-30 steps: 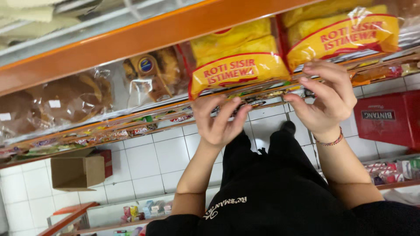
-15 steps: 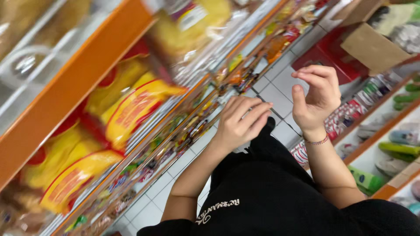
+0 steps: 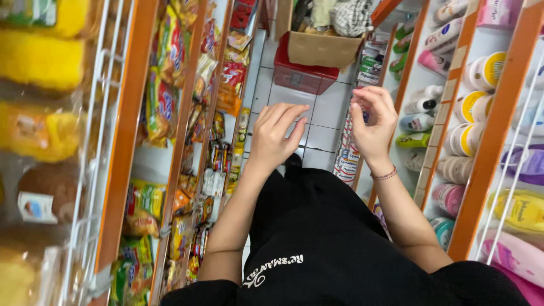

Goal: The person takes bread packages out of a cardboard box on the floor, wipes each package with a cloth, scans the barcode with a handheld scanner, and places the packages onto a store shelf.

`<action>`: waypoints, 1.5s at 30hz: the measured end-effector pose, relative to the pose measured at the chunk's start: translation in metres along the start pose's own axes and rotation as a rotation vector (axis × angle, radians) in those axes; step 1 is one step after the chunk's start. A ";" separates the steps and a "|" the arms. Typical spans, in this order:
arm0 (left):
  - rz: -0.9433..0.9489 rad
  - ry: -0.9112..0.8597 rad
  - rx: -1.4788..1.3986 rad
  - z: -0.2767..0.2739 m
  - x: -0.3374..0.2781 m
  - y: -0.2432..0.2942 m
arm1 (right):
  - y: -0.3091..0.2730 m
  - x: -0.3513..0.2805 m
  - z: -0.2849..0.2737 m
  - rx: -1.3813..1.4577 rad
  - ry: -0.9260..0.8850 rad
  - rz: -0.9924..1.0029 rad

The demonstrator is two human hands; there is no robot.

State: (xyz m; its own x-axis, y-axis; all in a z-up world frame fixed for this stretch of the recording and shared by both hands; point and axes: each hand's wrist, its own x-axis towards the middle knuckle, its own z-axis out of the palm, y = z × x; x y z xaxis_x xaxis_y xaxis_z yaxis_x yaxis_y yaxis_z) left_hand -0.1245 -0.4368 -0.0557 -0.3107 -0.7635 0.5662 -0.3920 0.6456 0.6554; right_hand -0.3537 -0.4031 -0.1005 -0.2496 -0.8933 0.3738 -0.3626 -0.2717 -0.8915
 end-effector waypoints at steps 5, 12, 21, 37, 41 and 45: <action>-0.053 -0.134 -0.035 0.056 0.056 -0.056 | 0.066 0.052 -0.011 -0.055 0.094 0.106; -0.175 -0.280 -0.092 0.142 0.158 -0.180 | 0.158 0.156 0.000 -0.168 0.153 0.193; -0.424 -0.449 -0.034 0.323 0.280 -0.432 | 0.286 0.312 0.030 -0.230 0.209 0.408; -1.269 -0.599 0.197 0.526 0.277 -0.653 | 0.433 0.379 0.078 -0.259 0.096 0.533; -1.308 -0.636 0.255 0.535 0.273 -0.657 | 0.440 0.381 0.078 -0.266 0.081 0.589; -1.346 -0.570 0.286 0.540 0.263 -0.669 | 0.440 0.383 0.077 -0.265 0.066 0.603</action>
State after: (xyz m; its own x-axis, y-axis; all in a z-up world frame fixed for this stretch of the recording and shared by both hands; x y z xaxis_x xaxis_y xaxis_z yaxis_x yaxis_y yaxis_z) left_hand -0.4114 -1.0793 -0.6147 0.1514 -0.7171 -0.6803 -0.7841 -0.5062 0.3591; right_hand -0.5398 -0.8923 -0.3699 -0.5294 -0.8352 -0.1488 -0.3488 0.3742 -0.8592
